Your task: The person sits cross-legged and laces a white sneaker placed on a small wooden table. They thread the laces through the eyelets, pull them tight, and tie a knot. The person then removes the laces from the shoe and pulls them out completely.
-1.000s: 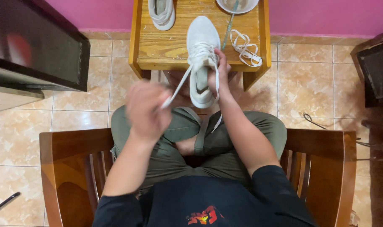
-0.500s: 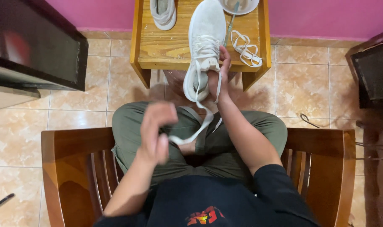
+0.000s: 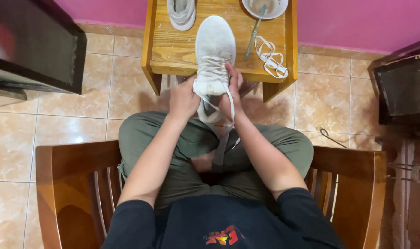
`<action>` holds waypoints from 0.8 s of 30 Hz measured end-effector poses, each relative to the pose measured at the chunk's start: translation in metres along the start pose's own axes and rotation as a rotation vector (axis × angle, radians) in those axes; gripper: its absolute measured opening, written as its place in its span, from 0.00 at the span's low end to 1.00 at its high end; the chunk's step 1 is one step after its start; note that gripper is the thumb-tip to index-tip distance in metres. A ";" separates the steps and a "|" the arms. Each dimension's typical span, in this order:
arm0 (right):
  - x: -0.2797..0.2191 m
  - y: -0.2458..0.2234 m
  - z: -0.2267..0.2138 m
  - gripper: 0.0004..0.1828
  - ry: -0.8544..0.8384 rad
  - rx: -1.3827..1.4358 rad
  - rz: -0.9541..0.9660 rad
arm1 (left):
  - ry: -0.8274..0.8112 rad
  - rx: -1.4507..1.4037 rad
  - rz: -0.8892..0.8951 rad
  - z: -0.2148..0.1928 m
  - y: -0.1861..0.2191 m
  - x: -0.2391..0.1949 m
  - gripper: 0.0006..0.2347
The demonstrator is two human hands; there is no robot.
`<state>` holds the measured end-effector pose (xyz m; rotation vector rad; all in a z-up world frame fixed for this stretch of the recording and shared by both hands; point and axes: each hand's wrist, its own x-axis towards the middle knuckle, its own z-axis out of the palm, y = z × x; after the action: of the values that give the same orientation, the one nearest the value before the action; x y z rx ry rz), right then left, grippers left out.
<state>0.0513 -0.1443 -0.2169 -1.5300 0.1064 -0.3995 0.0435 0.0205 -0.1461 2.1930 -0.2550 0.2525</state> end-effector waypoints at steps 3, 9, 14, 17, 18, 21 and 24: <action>0.018 0.048 -0.008 0.32 -0.073 -0.095 0.026 | -0.050 -0.006 -0.162 0.007 -0.010 0.008 0.15; 0.041 -0.031 -0.020 0.32 -0.296 -0.348 -0.102 | -0.093 0.017 -0.187 0.023 -0.014 0.046 0.21; 0.048 -0.021 -0.030 0.33 -0.364 -0.252 0.064 | -0.135 0.025 -0.173 0.029 -0.028 0.052 0.22; 0.046 -0.026 -0.029 0.28 -0.422 -0.266 0.003 | -0.171 0.044 -0.209 0.031 -0.037 0.044 0.25; 0.045 -0.032 -0.027 0.25 -0.464 -0.310 -0.068 | -0.174 0.060 -0.215 0.030 -0.038 0.042 0.28; 0.054 -0.039 -0.035 0.22 -0.479 -0.307 -0.093 | -0.140 -0.039 -0.164 0.017 -0.023 0.040 0.36; 0.056 -0.036 -0.035 0.21 -0.412 -0.296 -0.068 | -0.093 0.038 -0.066 0.016 -0.022 0.040 0.27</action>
<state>0.0858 -0.1952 -0.1731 -1.8825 -0.2191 -0.1172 0.0894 0.0166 -0.1610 2.2490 -0.2310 0.1200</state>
